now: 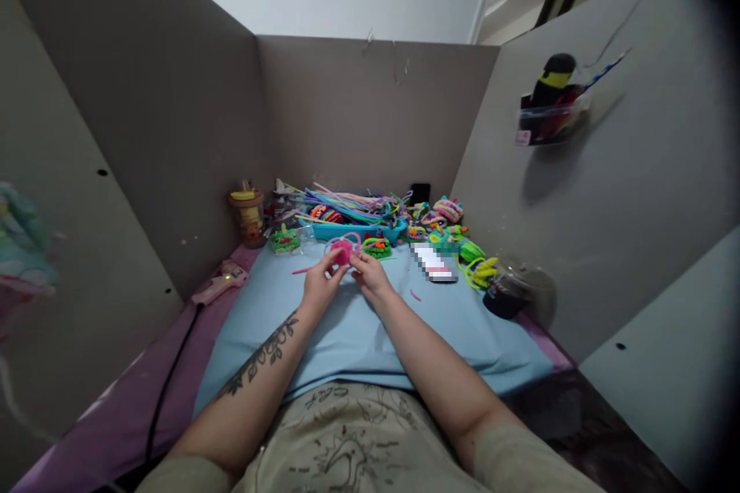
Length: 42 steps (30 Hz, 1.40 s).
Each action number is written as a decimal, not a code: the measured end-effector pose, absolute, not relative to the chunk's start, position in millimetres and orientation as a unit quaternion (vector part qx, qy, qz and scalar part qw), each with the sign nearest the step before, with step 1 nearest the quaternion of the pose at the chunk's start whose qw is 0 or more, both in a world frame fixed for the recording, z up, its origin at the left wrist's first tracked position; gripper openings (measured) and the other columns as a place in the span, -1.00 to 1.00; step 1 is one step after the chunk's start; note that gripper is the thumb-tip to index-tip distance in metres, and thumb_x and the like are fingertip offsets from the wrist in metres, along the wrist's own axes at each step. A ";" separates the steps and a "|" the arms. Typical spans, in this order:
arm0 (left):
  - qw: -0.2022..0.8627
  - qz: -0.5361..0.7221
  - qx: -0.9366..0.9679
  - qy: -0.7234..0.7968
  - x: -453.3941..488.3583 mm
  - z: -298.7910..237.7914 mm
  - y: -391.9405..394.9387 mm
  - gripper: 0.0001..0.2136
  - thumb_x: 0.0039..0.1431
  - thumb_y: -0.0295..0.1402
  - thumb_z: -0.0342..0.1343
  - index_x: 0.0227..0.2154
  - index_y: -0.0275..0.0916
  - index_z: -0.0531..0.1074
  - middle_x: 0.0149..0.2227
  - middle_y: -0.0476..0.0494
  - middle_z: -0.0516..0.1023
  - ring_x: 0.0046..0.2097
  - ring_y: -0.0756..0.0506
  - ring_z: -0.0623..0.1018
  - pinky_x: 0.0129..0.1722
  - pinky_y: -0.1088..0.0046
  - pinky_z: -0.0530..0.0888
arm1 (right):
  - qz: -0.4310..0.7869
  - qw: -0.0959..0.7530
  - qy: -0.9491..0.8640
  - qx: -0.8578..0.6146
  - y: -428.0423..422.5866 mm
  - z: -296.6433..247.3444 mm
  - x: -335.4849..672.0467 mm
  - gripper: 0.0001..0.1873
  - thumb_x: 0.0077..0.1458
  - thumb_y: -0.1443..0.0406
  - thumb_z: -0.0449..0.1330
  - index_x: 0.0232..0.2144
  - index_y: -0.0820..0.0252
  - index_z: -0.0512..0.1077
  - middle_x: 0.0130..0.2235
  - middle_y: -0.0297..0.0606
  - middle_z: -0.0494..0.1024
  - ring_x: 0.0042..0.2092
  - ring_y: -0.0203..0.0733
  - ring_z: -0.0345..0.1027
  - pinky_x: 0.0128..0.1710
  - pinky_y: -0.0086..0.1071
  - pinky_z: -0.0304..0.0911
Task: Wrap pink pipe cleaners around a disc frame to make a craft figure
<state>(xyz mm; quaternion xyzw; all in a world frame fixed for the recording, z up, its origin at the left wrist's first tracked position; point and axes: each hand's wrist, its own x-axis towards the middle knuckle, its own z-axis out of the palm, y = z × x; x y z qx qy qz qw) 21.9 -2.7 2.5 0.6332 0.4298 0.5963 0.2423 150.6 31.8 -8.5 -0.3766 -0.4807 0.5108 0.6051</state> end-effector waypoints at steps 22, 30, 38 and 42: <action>0.423 0.614 0.530 0.403 9.1 9.4 4.1 -0.58 -0.26 -0.23 0.37 -0.25 -0.28 0.59 -0.29 -0.21 0.64 -0.27 -0.16 0.58 -0.22 0.32 0.48 | 0.251 0.623 -0.557 -0.488 55.2 -12.9 175.6 -0.88 -0.11 0.29 0.12 -0.47 0.18 0.43 -0.39 -0.22 0.50 -0.30 -0.13 0.34 -0.20 -0.25 0.26; 0.461 0.644 0.487 0.367 7.2 10.0 7.6 -0.57 -0.34 -0.22 0.39 -0.29 -0.24 0.60 -0.34 -0.15 0.64 -0.37 -0.06 0.54 -0.32 0.41 0.46 | 0.285 0.597 -0.609 -0.438 56.6 -16.9 169.6 -0.71 -0.17 0.30 0.14 -0.29 0.21 0.45 -0.43 -0.29 0.51 -0.39 -0.18 0.36 -0.36 -0.36 0.29; 0.439 0.637 0.503 0.386 4.1 13.1 4.5 -0.55 -0.34 -0.19 0.37 -0.29 -0.27 0.59 -0.39 -0.16 0.63 -0.44 -0.04 0.51 -0.41 0.42 0.45 | 0.273 0.654 -0.563 -0.425 51.5 -4.6 171.9 -0.81 -0.12 0.23 0.16 -0.44 0.21 0.46 -0.41 -0.24 0.51 -0.35 -0.17 0.34 -0.28 -0.33 0.26; 0.379 0.641 0.516 0.423 5.1 11.0 6.8 -0.61 -0.24 -0.24 0.35 -0.27 -0.27 0.59 -0.34 -0.17 0.64 -0.38 -0.07 0.52 -0.34 0.41 0.44 | 0.267 0.703 -0.504 -0.424 43.1 10.5 187.2 -0.73 0.01 0.14 0.08 -0.34 0.21 0.41 -0.33 -0.20 0.50 -0.30 -0.18 0.34 -0.27 -0.32 0.26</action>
